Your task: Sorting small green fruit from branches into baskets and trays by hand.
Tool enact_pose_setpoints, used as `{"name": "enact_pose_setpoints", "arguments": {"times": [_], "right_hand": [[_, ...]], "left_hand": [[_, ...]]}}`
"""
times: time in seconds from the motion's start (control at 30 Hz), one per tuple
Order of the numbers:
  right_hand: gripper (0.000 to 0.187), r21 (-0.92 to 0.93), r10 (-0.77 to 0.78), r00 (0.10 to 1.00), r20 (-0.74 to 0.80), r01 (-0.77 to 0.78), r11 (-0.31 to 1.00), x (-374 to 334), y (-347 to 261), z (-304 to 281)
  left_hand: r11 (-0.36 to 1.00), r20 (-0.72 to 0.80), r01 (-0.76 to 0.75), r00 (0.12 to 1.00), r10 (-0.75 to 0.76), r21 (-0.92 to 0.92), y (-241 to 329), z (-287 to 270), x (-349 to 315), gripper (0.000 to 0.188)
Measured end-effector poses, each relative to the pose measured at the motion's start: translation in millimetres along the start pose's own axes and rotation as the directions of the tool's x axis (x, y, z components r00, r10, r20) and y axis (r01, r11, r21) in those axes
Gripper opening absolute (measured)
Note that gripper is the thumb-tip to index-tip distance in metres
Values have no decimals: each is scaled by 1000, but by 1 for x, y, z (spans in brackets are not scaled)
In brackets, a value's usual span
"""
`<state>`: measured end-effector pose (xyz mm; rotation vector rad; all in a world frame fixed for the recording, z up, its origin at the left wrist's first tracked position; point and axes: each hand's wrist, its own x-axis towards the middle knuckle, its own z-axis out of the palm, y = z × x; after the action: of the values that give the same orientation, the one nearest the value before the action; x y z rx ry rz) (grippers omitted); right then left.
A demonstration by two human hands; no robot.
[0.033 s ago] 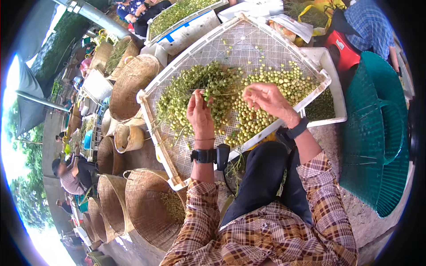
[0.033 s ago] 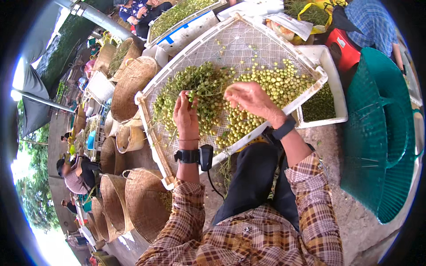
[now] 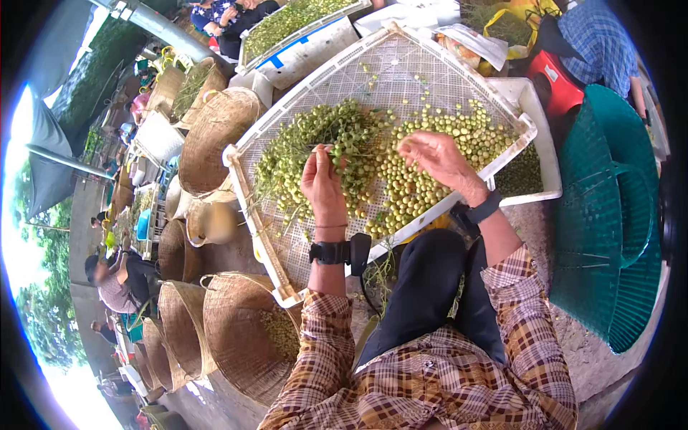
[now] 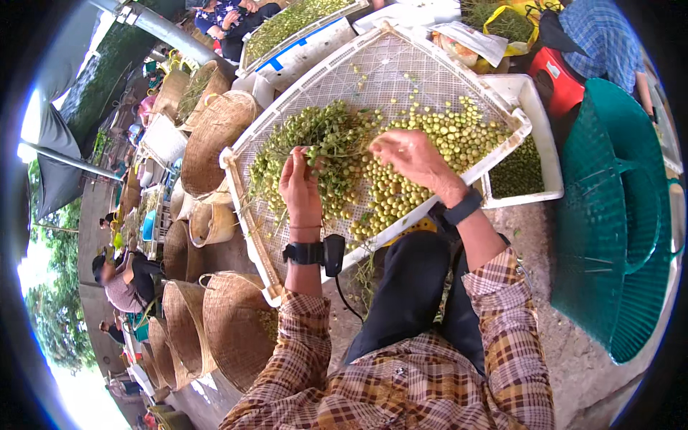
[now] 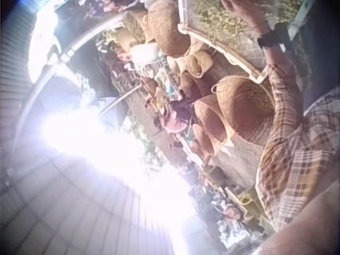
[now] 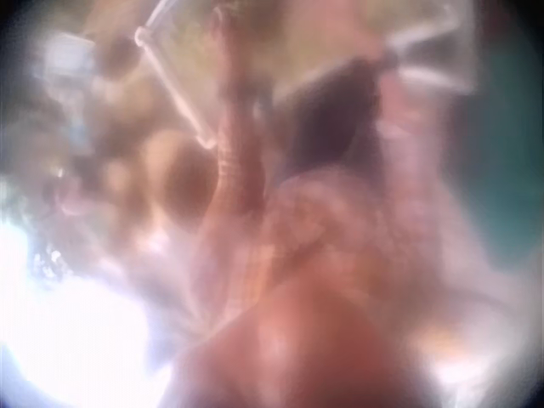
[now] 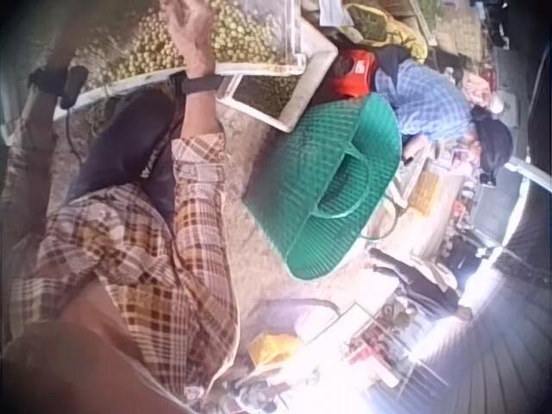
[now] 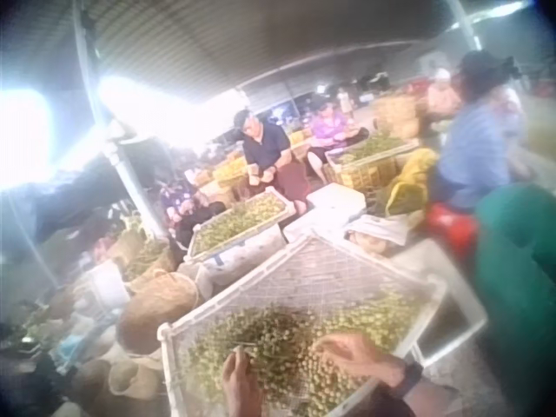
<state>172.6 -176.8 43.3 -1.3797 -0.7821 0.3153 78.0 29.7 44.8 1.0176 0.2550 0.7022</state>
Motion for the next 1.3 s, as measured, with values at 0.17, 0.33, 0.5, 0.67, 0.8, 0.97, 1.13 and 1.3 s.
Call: {"name": "enact_pose_setpoints", "arguments": {"times": [0.17,0.33,0.5,0.67,0.8,0.97,1.13,1.3], "right_hand": [[46,-666,-325,936,-133,159,729,4,8,-3],[54,-492,-335,942,-35,276,826,13,-1,36],[31,-459,-200,980,-4,176,871,16,12,37],[20,-263,-51,999,-3,49,963,18,27,34],[18,-176,-20,1000,1,19,984,17,39,40],[13,56,270,952,-144,-264,963,11,58,19],[27,411,388,920,47,-372,832,9,75,-5],[35,432,475,875,90,-464,773,11,90,-6]], "left_hand": [[957,30,-79,997,74,279,-5,7,-12,17],[921,151,-158,982,110,357,-17,30,-21,20],[927,70,9,997,-38,375,-25,41,-26,20],[948,66,57,994,-82,312,-43,30,-20,19],[809,54,-36,999,5,587,-39,20,-24,17],[860,10,-78,996,85,505,-63,35,-19,11],[793,66,-254,963,262,553,-41,51,-27,15],[769,69,-283,952,299,574,-51,41,-24,12]]}}
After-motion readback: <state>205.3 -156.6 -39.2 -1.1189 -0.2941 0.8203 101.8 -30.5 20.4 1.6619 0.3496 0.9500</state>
